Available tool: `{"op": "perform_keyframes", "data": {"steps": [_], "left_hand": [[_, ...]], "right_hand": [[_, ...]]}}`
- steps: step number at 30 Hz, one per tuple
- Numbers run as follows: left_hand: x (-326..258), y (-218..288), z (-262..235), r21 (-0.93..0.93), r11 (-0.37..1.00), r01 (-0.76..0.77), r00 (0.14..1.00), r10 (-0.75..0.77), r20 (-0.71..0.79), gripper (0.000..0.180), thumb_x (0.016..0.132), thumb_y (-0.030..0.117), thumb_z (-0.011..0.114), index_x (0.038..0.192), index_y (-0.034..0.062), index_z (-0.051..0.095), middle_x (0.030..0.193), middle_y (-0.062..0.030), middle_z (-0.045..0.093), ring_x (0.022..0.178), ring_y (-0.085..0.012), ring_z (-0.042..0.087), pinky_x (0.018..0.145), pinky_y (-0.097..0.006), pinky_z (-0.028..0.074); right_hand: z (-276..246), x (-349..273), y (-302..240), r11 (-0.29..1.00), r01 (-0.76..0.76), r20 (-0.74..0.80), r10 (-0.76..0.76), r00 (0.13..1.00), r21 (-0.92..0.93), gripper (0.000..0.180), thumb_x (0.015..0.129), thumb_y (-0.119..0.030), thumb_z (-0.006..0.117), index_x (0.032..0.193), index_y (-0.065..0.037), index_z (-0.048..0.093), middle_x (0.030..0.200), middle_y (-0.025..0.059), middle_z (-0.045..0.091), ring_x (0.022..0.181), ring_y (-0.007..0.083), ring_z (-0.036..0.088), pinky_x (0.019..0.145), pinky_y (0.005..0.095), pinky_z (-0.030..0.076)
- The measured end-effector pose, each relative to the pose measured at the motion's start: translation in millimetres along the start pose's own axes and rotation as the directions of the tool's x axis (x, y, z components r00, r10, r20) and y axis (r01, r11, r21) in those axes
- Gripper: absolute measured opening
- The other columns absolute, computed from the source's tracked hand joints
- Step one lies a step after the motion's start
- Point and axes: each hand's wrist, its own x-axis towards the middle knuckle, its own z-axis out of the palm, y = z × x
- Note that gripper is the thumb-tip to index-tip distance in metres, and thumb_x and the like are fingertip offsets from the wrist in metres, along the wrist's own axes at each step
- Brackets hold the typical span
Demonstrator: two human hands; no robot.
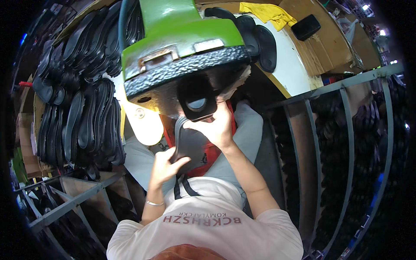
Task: Using a mechanical trimming machine to shave and smooth the edges of rubber shoe soles.
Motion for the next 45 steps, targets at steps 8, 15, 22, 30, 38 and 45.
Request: {"op": "perform_keyframes", "data": {"steps": [8,15,22,30,38,45], "left_hand": [[67.0,13.8,45.1,-0.022,0.968,-0.251,0.939,0.238,-0.248,0.021,0.081,0.005,0.066,0.099,-0.0042,0.059,0.08,-0.0054,0.065,0.069,-0.0059,0.057,0.063,-0.02,0.046],[59.9,44.4,45.1,-0.147,0.953,-0.266,0.925,0.209,-0.317,0.018,0.078,-0.004,0.067,0.091,-0.0021,0.055,0.065,0.0046,0.051,0.056,0.0013,0.045,0.045,-0.014,0.033],[65.0,36.5,49.4,0.248,0.884,-0.395,0.858,0.452,-0.243,0.029,0.073,-0.008,0.071,0.097,-0.0029,0.056,0.075,-0.0025,0.06,0.06,-0.0023,0.051,0.05,-0.015,0.038],[62.8,39.7,18.0,0.159,0.972,-0.17,0.932,0.211,-0.295,0.022,0.073,0.013,0.076,0.083,0.0012,0.06,0.073,-0.0032,0.061,0.067,-0.0108,0.056,0.06,-0.024,0.045],[40.9,27.6,-55.3,-0.112,0.969,-0.22,0.961,0.195,-0.197,0.021,0.071,0.0,0.071,0.091,-0.0036,0.063,0.083,-0.0089,0.065,0.072,-0.0137,0.063,0.066,-0.027,0.051],[-15.1,-38.1,-44.3,-0.513,0.854,0.083,0.984,-0.152,-0.094,0.034,0.064,-0.011,0.075,0.091,-0.0008,0.057,0.081,-0.0066,0.063,0.077,-0.0127,0.062,0.069,-0.025,0.051]], "right_hand": [[-27.2,-82.9,42.0,0.984,-0.133,-0.14,0.117,0.983,-0.115,0.059,0.071,-0.014,0.078,0.118,0.0,0.044,0.1,0.0051,0.059,0.09,0.0117,0.054,0.077,0.0262,0.043],[-76.7,-158.2,58.9,0.857,-0.39,-0.101,0.445,0.89,0.338,0.033,0.074,0.003,0.064,0.105,0.005,0.053,0.105,0.013,0.061,0.089,0.0172,0.061,0.08,0.0283,0.048],[-134.0,-90.0,15.5,0.975,-0.072,-0.392,0.151,0.908,0.208,0.031,0.077,0.001,0.059,0.106,0.003,0.049,0.099,0.0106,0.06,0.091,0.0146,0.058,0.083,0.0261,0.046],[-114.0,-27.6,-10.8,0.99,0.013,-0.383,0.043,0.923,0.143,0.026,0.08,0.0,0.062,0.105,0.003,0.055,0.095,0.0075,0.061,0.086,0.0117,0.058,0.08,0.0246,0.047],[-50.9,-6.4,-8.2,0.977,0.097,-0.217,-0.055,0.975,0.191,0.022,0.082,-0.003,0.063,0.101,0.0,0.053,0.097,0.0095,0.063,0.085,0.011,0.058,0.078,0.0238,0.046],[-13.5,-3.6,5.0,0.993,0.077,-0.048,-0.081,0.996,-0.085,0.044,0.071,0.003,0.07,0.109,0.0,0.049,0.095,0.0056,0.058,0.076,0.0105,0.056,0.068,0.0202,0.045]]}}
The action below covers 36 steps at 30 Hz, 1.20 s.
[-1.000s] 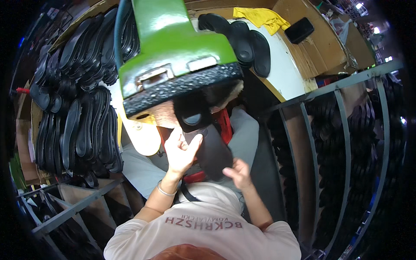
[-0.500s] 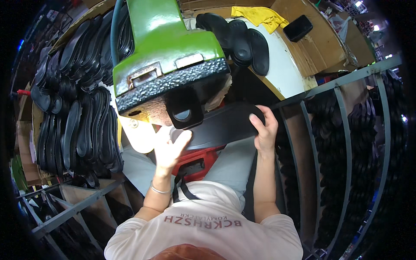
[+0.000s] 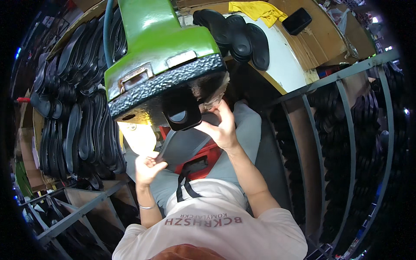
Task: Using a mechanical trimming machine to shave and smooth the edges of rubber shoe soles.
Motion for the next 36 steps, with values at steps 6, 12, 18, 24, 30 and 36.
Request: {"op": "perform_keyframes", "data": {"steps": [6,12,18,24,30,36], "left_hand": [[-10.7,-56.1,46.7,0.08,0.996,0.045,0.999,-0.044,-0.014,0.03,0.072,-0.009,0.072,0.095,0.0008,0.055,0.094,-0.0088,0.064,0.087,-0.0145,0.063,0.078,-0.027,0.051],[-2.3,-63.8,81.6,-0.008,0.999,0.037,0.997,-0.036,0.064,0.042,0.075,-0.006,0.07,0.113,-0.0043,0.052,0.103,-0.0114,0.064,0.093,-0.0167,0.062,0.082,-0.03,0.051],[29.2,3.9,90.3,0.47,0.736,-0.488,0.871,0.443,0.21,0.029,0.072,0.004,0.073,0.1,0.001,0.064,0.1,-0.0132,0.064,0.093,-0.0242,0.063,0.084,-0.035,0.05],[21.5,107.3,-39.0,0.988,-0.075,0.137,0.464,0.886,0.003,0.029,0.082,0.014,0.066,0.107,-0.0003,0.059,0.119,-0.0164,0.055,0.117,-0.0373,0.046,0.1,-0.046,0.035],[-17.1,90.4,-149.1,0.786,-0.017,0.618,0.509,0.771,-0.384,0.05,0.087,0.035,0.06,0.125,0.004,0.052,0.132,-0.0221,0.045,0.122,-0.0388,0.041,0.102,-0.048,0.031],[-39.1,104.9,-169.7,0.89,0.185,0.417,0.482,0.785,-0.389,0.047,0.082,0.032,0.066,0.117,0.0019,0.058,0.129,-0.0265,0.046,0.118,-0.0398,0.045,0.1,-0.045,0.034]], "right_hand": [[26.2,5.1,-0.8,0.965,-0.192,0.092,0.178,0.98,0.181,0.069,0.061,0.008,0.078,0.119,0.002,0.042,0.11,0.0115,0.057,0.1,0.0174,0.058,0.087,0.0313,0.05],[18.3,-45.6,29.2,0.996,0.034,-0.154,-0.02,0.988,0.086,0.06,0.073,-0.004,0.074,0.121,0.002,0.04,0.114,0.0139,0.053,0.102,0.0187,0.053,0.085,0.0305,0.044],[-30.5,-89.3,55.8,1.0,-0.019,-0.379,0.011,0.925,-0.016,0.046,0.088,-0.01,0.058,0.127,0.005,0.039,0.12,0.0141,0.052,0.11,0.0203,0.05,0.096,0.0318,0.039],[-201.5,85.4,29.2,0.88,0.027,-0.616,-0.354,0.704,-0.475,0.034,0.092,-0.027,0.053,0.106,0.004,0.056,0.082,0.0166,0.062,0.075,0.0209,0.057,0.07,0.0358,0.045],[-269.2,145.6,83.6,0.429,-0.609,-0.714,-0.131,0.688,-0.667,0.045,0.085,-0.034,0.058,0.115,-0.001,0.057,0.107,0.0241,0.057,0.102,0.039,0.052,0.09,0.0438,0.04],[-208.7,135.4,100.0,0.402,-0.263,-0.466,-0.583,0.665,-0.877,0.056,0.079,-0.04,0.064,0.129,-0.021,0.049,0.127,0.0194,0.043,0.116,0.038,0.04,0.096,0.0514,0.031]]}}
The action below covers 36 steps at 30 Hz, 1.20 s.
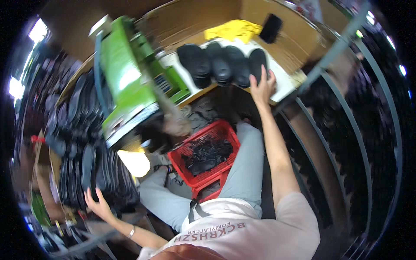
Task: Using a mechanical trimming machine to shave and smooth the edges of rubber shoe soles.
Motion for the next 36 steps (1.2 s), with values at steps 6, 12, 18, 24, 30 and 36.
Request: {"op": "perform_keyframes", "data": {"steps": [6,12,18,24,30,36], "left_hand": [[17.0,-9.3,18.1,0.004,0.997,-0.074,0.993,0.074,-0.091,0.044,0.071,0.022,0.074,0.111,0.0097,0.063,0.114,-0.0206,0.056,0.104,-0.0364,0.054,0.09,-0.044,0.041],[6.2,21.7,-18.7,-0.346,0.936,-0.07,0.965,-0.024,-0.262,0.035,0.072,-0.003,0.069,0.106,0.0022,0.063,0.108,-0.0151,0.062,0.1,-0.0285,0.059,0.09,-0.035,0.044],[-13.2,68.9,-74.8,-0.461,0.865,-0.198,0.977,0.136,-0.164,0.043,0.06,-0.016,0.063,0.1,0.0004,0.063,0.109,-0.0145,0.062,0.108,-0.0311,0.056,0.095,-0.038,0.042],[-34.0,99.1,-38.4,-0.627,0.703,-0.337,0.888,0.458,0.036,0.046,0.051,-0.013,0.056,0.091,0.0069,0.068,0.107,-0.0121,0.062,0.11,-0.035,0.054,0.091,-0.042,0.044],[-68.5,154.8,21.3,-0.902,0.396,-0.173,0.548,0.799,0.246,0.052,0.051,-0.01,0.055,0.095,0.0124,0.07,0.125,-0.012,0.054,0.126,-0.0371,0.038,0.103,-0.047,0.032],[-139.4,222.1,67.9,-0.473,-0.428,0.77,0.624,0.658,0.421,0.08,0.071,-0.006,0.064,0.139,0.0004,0.022,0.123,-0.0123,0.045,0.113,-0.0205,0.047,0.097,-0.037,0.039]], "right_hand": [[-34.9,-24.1,-15.6,0.927,0.343,0.064,-0.337,0.939,-0.152,0.043,0.08,-0.033,0.064,0.118,-0.014,0.058,0.122,0.0188,0.051,0.112,0.0375,0.048,0.093,0.047,0.037],[-40.5,-130.1,-36.5,0.877,-0.181,0.496,-0.074,0.865,0.446,0.047,0.083,-0.011,0.059,0.125,0.003,0.043,0.131,0.0184,0.041,0.116,0.0313,0.045,0.096,0.0392,0.037],[-113.2,-179.2,-189.1,-0.067,-0.958,0.841,-0.464,0.277,0.279,0.013,0.086,-0.008,0.055,0.092,0.004,0.055,0.078,0.0153,0.058,0.061,0.021,0.059,0.06,0.0291,0.05],[-129.8,-257.6,-149.5,0.833,-0.46,0.924,-0.377,-0.066,0.307,0.021,0.09,-0.013,0.051,0.094,0.006,0.058,0.085,0.0102,0.063,0.056,0.011,0.056,0.055,0.0285,0.047],[-145.6,-202.6,-103.7,-0.317,-0.931,0.904,-0.427,-0.032,-0.182,0.063,0.089,-0.028,0.058,0.134,0.008,0.033,0.125,0.0215,0.051,0.097,0.0271,0.062,0.081,0.041,0.052],[-188.3,-213.5,-78.1,0.041,-0.984,0.984,-0.034,0.173,0.174,0.045,0.074,-0.002,0.07,0.114,0.007,0.051,0.108,0.0126,0.06,0.098,0.019,0.059,0.087,0.0311,0.047]]}}
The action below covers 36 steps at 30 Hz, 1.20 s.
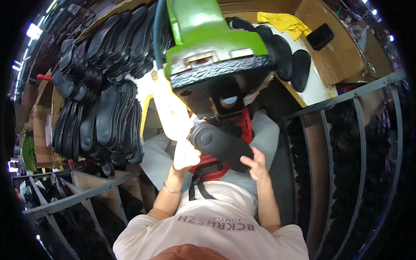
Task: Using a mechanical trimming machine to shave and smooth the edges of rubber shoe soles.
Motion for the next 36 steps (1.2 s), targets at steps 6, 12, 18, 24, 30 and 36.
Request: {"op": "perform_keyframes", "data": {"steps": [6,12,18,24,30,36], "left_hand": [[1.5,-42.5,50.7,0.302,0.864,0.403,0.906,-0.328,-0.268,0.061,0.082,0.001,0.063,0.136,0.0008,0.036,0.103,-0.0071,0.062,0.098,-0.0115,0.055,0.09,-0.027,0.043],[51.3,-7.6,57.2,0.875,0.468,0.124,0.984,0.054,-0.169,0.024,0.08,0.017,0.07,0.068,0.0011,0.057,0.058,0.0044,0.05,0.052,-0.0024,0.039,0.045,-0.022,0.032],[27.4,-29.3,34.2,0.815,0.563,0.134,0.947,0.171,-0.273,0.013,0.08,0.01,0.067,0.078,0.0001,0.059,0.064,0.0042,0.053,0.056,-0.0018,0.043,0.049,-0.02,0.034],[28.7,-12.8,39.5,0.866,0.479,0.145,0.955,0.162,-0.249,0.013,0.081,0.008,0.065,0.088,-0.0013,0.06,0.072,0.0018,0.057,0.062,-0.0048,0.047,0.056,-0.021,0.039],[32.0,7.2,30.4,0.759,0.634,0.149,0.974,0.04,-0.225,0.02,0.08,0.007,0.066,0.096,-0.0011,0.06,0.083,-0.0038,0.061,0.074,-0.0118,0.056,0.067,-0.026,0.046],[17.4,41.6,15.2,0.648,0.746,0.154,0.947,0.075,-0.311,0.023,0.078,0.005,0.067,0.097,-0.0058,0.062,0.085,-0.0097,0.066,0.076,-0.0118,0.061,0.068,-0.025,0.049]], "right_hand": [[13.5,-37.7,43.4,0.993,0.07,-0.028,-0.068,0.997,0.095,0.047,0.074,0.004,0.069,0.117,0.004,0.051,0.114,0.0107,0.059,0.104,0.0184,0.056,0.094,0.0326,0.043],[55.3,-32.3,37.5,0.988,-0.099,0.159,0.079,0.984,0.12,0.047,0.075,0.004,0.068,0.118,0.002,0.051,0.112,0.008,0.057,0.106,0.0171,0.053,0.091,0.0296,0.043],[35.4,-54.4,25.9,0.987,-0.094,0.129,0.077,0.989,0.131,0.053,0.069,0.006,0.066,0.119,0.006,0.049,0.115,0.0141,0.057,0.104,0.022,0.056,0.093,0.0341,0.044],[6.7,-43.9,-33.3,0.947,0.32,-0.33,-0.292,0.898,0.032,0.053,0.065,0.004,0.062,0.116,0.002,0.047,0.111,0.0129,0.055,0.103,0.0228,0.055,0.092,0.0337,0.044],[23.6,11.7,-106.2,0.877,0.473,-0.266,-0.478,0.837,-0.09,0.042,0.071,0.001,0.062,0.111,0.0,0.048,0.103,0.009,0.054,0.097,0.0191,0.054,0.087,0.0301,0.044],[49.2,37.0,-103.8,0.909,0.417,-0.137,-0.416,0.899,-0.023,0.039,0.071,0.003,0.064,0.107,-0.004,0.051,0.097,0.0063,0.056,0.089,0.0148,0.056,0.08,0.0275,0.047]]}}
